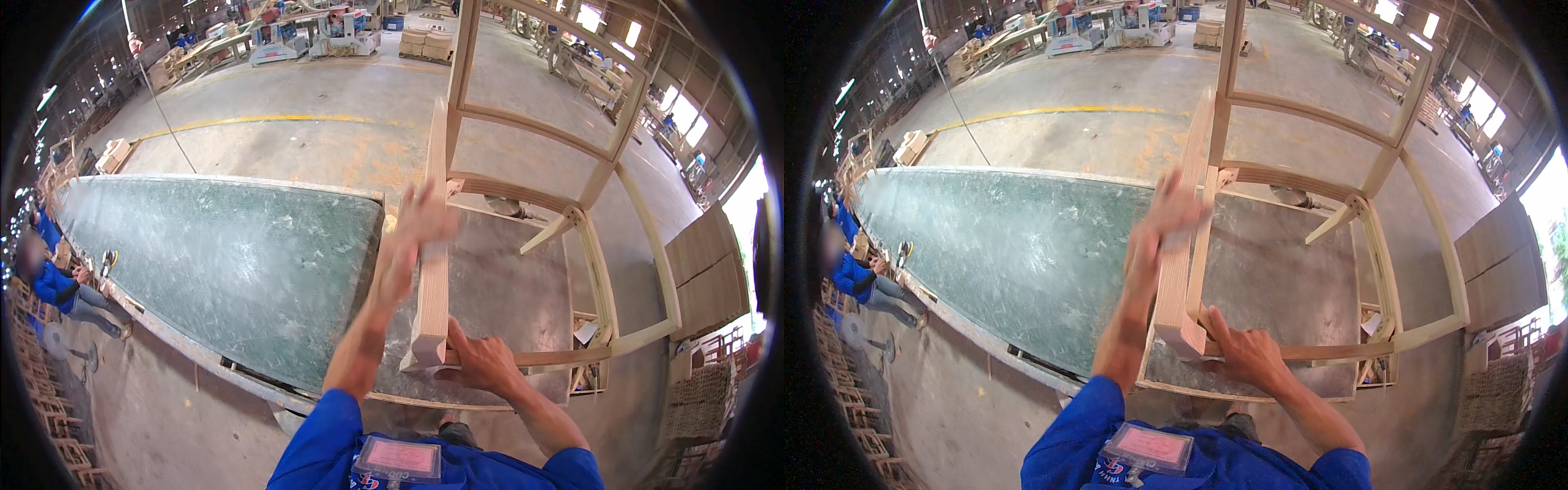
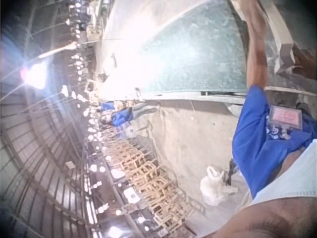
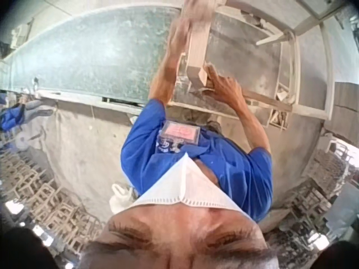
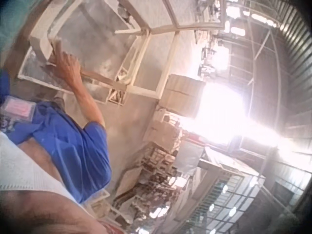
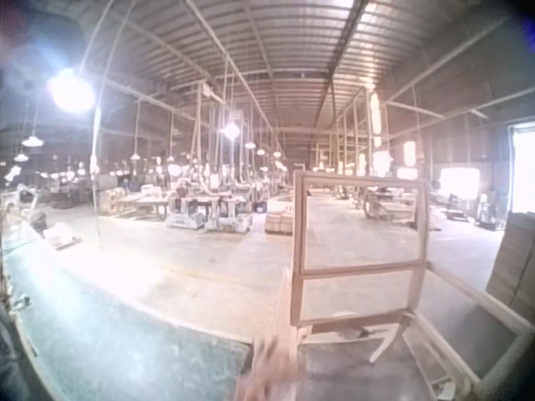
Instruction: The person sands the frame of a wooden chair using a sanding block. They systematically smooth the legs, seat frame, and backrest, frequently repositioning the chair to access different surfaces. The task is performed in a workshop setting with other workers visible in the background.
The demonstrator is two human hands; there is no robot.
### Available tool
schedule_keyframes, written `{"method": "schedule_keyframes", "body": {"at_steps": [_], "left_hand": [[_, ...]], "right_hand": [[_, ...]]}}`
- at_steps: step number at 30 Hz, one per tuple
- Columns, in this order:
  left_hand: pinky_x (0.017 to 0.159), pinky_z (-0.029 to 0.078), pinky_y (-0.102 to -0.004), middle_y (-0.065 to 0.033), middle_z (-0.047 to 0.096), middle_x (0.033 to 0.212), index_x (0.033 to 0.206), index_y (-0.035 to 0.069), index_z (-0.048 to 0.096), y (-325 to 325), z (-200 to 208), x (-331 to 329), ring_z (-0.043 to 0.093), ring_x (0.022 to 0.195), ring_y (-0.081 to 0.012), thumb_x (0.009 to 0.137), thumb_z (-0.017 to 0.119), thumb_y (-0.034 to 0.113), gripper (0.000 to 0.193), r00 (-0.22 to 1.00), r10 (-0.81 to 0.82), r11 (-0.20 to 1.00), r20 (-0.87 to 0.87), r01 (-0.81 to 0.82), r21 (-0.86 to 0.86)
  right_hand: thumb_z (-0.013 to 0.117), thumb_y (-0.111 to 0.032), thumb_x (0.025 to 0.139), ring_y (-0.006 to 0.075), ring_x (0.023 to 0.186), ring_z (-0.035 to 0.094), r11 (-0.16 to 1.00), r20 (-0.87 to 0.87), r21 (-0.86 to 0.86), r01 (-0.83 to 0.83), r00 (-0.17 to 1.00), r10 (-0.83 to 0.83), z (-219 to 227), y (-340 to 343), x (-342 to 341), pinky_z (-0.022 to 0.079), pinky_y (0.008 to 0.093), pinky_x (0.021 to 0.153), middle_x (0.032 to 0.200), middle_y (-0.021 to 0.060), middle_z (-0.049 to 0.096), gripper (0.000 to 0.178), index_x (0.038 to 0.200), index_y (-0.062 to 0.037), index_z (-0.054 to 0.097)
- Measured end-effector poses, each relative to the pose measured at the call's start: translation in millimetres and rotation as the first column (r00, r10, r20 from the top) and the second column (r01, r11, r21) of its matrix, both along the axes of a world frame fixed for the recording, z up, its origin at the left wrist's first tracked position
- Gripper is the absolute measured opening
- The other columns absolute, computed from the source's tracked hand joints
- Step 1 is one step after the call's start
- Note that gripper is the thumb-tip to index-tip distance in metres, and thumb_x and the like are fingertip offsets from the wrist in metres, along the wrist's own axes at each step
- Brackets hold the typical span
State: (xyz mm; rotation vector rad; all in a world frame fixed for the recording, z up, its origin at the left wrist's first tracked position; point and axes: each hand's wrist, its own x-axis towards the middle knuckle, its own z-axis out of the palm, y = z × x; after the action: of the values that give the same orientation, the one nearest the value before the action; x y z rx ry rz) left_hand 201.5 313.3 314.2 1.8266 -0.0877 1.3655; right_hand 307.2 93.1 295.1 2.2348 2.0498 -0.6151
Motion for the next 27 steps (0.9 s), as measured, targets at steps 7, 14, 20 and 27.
{"method": "schedule_keyframes", "body": {"at_steps": [7,14,20,27], "left_hand": [[0.124,-0.005,-0.0517,-0.0086,0.069,0.126,0.12,0.015,0.072,36.6,35.6,-5.7,0.033,0.148,-0.0321,0.106,0.01,0.051,0.073,0.992,0.127,0.984,0.015,-0.128,0.122],[0.123,-0.003,-0.0527,-0.0062,0.072,0.112,0.104,0.011,0.074,-58.1,25.3,-32.6,0.048,0.138,-0.0328,0.105,0.017,0.05,0.069,0.998,-0.045,0.99,0.049,0.038,0.136],[0.124,-0.002,-0.0547,-0.0023,0.068,0.078,0.075,0.013,0.07,16.2,89.2,-37.7,0.062,0.12,-0.0312,0.101,0.004,0.064,0.088,0.916,0.033,0.917,-0.401,0.132,0.377],[0.123,0.004,-0.0566,-0.0001,0.062,0.073,0.071,0.01,0.065,-3.1,98.5,-48.7,0.065,0.11,-0.0314,0.099,0.002,0.069,0.091,0.875,0.044,0.867,-0.483,0.207,0.454]], "right_hand": [[0.074,-0.058,0.079,0.0364,0.066,0.07,0.982,0.02,0.143,-0.126,0.992,0.125,4.9,6.1,-13.3,0.056,0.0456,0.06,0.071,0.0183,0.068,0.105,0.151,0.0027,0.027],[0.074,-0.058,0.079,0.0379,0.065,0.069,0.992,-0.005,0.13,-0.011,1.0,0.012,4.3,-10.7,2.4,0.056,0.0467,0.06,0.075,0.0182,0.069,0.102,0.149,0.0026,0.03],[0.074,-0.059,0.077,0.0381,0.062,0.068,0.971,-0.04,0.218,-0.1,0.993,0.112,-1.2,-9.0,-5.6,0.055,0.0481,0.058,0.074,0.0179,0.069,0.101,0.147,0.0006,0.034],[0.075,-0.061,0.076,0.0369,0.063,0.069,0.966,-0.09,0.248,-0.074,0.991,0.099,-9.9,-15.7,-0.8,0.054,0.0469,0.057,0.07,0.0168,0.068,0.097,0.143,-0.0008,0.041]]}}
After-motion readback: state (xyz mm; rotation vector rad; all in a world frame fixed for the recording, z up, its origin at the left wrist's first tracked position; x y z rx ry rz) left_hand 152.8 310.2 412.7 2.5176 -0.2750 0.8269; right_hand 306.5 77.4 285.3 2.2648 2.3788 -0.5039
